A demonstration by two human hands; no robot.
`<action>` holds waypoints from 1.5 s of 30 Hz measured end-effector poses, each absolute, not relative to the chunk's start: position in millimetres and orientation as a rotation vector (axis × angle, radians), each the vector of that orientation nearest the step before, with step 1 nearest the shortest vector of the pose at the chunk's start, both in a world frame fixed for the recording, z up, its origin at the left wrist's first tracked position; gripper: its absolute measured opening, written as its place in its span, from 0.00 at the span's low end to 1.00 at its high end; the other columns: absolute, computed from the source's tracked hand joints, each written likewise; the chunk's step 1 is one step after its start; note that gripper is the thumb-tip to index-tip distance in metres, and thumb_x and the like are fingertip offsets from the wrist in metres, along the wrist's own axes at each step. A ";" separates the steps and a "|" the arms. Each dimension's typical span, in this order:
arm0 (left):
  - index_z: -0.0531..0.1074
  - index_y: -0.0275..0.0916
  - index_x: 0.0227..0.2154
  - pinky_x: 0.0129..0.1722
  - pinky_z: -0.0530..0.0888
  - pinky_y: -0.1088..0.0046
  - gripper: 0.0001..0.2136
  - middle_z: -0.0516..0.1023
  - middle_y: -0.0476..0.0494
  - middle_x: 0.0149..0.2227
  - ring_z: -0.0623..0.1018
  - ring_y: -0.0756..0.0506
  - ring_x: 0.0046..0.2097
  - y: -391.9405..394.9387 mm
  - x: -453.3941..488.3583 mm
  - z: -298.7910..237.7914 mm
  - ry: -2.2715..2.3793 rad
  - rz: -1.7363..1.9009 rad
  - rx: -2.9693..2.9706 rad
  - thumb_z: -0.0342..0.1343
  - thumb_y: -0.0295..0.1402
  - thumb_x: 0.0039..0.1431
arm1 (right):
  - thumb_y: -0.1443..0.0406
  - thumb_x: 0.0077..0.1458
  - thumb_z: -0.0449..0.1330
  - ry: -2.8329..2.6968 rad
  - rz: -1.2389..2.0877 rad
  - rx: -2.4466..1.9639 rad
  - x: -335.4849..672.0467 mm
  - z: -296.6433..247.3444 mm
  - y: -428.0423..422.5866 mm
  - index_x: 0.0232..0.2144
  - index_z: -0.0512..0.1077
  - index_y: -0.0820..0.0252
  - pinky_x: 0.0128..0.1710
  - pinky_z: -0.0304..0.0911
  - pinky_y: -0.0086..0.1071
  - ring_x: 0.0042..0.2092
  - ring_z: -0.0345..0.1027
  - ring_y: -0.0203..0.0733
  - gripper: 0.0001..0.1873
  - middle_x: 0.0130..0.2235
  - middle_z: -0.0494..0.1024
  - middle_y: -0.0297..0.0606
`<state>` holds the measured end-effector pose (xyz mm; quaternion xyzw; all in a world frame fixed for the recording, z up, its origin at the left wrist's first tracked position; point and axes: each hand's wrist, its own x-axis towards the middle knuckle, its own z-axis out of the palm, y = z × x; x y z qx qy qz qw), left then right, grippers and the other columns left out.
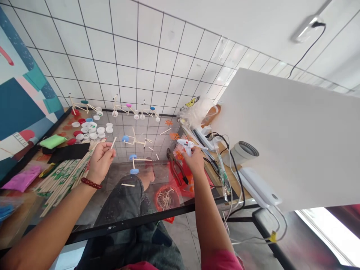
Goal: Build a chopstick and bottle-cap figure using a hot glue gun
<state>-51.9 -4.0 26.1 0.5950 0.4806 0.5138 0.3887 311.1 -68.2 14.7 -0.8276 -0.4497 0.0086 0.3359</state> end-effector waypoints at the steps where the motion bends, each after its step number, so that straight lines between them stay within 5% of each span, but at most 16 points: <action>1: 0.65 0.40 0.43 0.25 0.65 0.75 0.10 0.71 0.50 0.28 0.68 0.50 0.25 -5.4 -51.9 27.4 1.201 1.302 1.536 0.48 0.36 0.59 | 0.53 0.46 0.63 -1.195 0.062 -2.164 313.5 14.9 -62.4 0.45 0.72 0.67 0.46 0.64 0.44 0.45 0.70 0.55 0.28 0.42 0.77 0.51; 6: 0.68 0.40 0.47 0.29 0.66 0.73 0.13 0.71 0.50 0.28 0.68 0.49 0.26 -9.9 -53.5 31.4 1.217 1.260 1.728 0.45 0.38 0.63 | 0.61 0.48 0.57 -1.196 0.031 -2.169 312.0 25.7 -51.6 0.43 0.74 0.68 0.47 0.64 0.46 0.45 0.72 0.57 0.22 0.42 0.78 0.54; 13: 0.68 0.39 0.47 0.31 0.66 0.71 0.14 0.69 0.50 0.26 0.70 0.47 0.28 -11.0 -52.4 30.0 1.319 1.229 1.755 0.43 0.38 0.65 | 0.55 0.53 0.57 -1.313 0.163 -1.688 263.0 52.0 -84.2 0.46 0.73 0.63 0.49 0.65 0.45 0.46 0.73 0.52 0.22 0.44 0.80 0.48; 19: 0.69 0.40 0.47 0.31 0.67 0.70 0.13 0.72 0.50 0.25 0.71 0.47 0.27 -8.0 -53.4 27.6 1.360 1.205 1.753 0.44 0.37 0.64 | 0.59 0.58 0.55 -1.656 0.406 -1.576 213.7 49.7 -111.8 0.41 0.74 0.58 0.37 0.68 0.36 0.33 0.72 0.43 0.13 0.33 0.79 0.37; 32: 0.69 0.39 0.45 0.28 0.66 0.70 0.12 0.73 0.50 0.24 0.72 0.46 0.25 -9.6 -46.3 19.9 1.440 1.106 1.558 0.46 0.34 0.62 | 0.59 0.60 0.52 -1.946 0.316 -1.518 212.3 46.0 -105.5 0.32 0.69 0.55 0.36 0.68 0.37 0.35 0.72 0.47 0.09 0.25 0.72 0.36; 39: 0.68 0.39 0.46 0.29 0.67 0.71 0.13 0.73 0.51 0.25 0.71 0.47 0.26 -10.9 -45.9 15.7 1.408 1.146 1.429 0.47 0.37 0.62 | 0.60 0.61 0.52 -1.985 0.403 -1.540 217.0 49.9 -99.2 0.38 0.71 0.56 0.37 0.68 0.37 0.36 0.74 0.46 0.10 0.36 0.80 0.41; 45: 0.67 0.39 0.48 0.31 0.68 0.71 0.14 0.72 0.51 0.26 0.72 0.47 0.28 -11.7 -43.7 16.6 1.372 1.126 1.360 0.47 0.39 0.64 | 0.60 0.63 0.51 -2.038 0.434 -1.565 219.0 51.2 -98.3 0.38 0.72 0.55 0.33 0.66 0.36 0.31 0.72 0.45 0.10 0.30 0.78 0.38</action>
